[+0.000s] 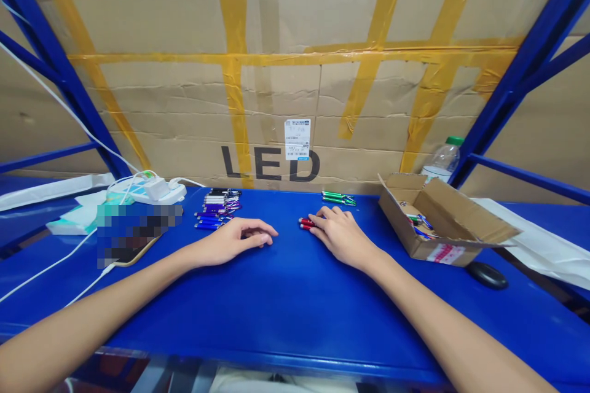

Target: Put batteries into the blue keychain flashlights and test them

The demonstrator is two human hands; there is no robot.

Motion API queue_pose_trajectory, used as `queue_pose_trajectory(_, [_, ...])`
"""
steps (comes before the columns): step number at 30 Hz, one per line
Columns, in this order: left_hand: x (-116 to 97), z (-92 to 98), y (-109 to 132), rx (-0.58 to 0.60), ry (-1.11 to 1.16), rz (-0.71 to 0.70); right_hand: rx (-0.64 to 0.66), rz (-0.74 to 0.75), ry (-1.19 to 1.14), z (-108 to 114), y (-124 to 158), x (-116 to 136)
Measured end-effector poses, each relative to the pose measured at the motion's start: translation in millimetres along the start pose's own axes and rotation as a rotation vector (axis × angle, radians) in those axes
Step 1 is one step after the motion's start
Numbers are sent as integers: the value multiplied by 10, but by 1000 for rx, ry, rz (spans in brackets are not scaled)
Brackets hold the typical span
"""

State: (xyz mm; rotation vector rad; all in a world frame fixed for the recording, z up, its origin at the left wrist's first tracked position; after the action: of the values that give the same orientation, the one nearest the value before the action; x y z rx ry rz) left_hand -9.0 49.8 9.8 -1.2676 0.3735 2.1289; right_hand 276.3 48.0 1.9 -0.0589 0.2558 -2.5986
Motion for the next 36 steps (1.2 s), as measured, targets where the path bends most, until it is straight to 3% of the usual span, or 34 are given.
queue_pose_trajectory(17, [-9,-8,19,3,-39,-6,-117,-20,-23,-93,-10,-154])
queue_pose_trajectory(36, [-28,-15,33,14,-76,0,-137,-102,26,-132,-39,-284])
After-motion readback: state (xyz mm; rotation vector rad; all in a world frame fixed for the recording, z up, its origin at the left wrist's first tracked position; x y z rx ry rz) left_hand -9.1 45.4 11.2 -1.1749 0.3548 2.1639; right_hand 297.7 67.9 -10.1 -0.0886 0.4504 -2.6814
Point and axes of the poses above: each hand's wrist, its own y-axis away from the middle knuckle, its own z-axis out of the back of the hand, x = y × z, the point moved 2 cm from there along -y, towards the middle knuckle
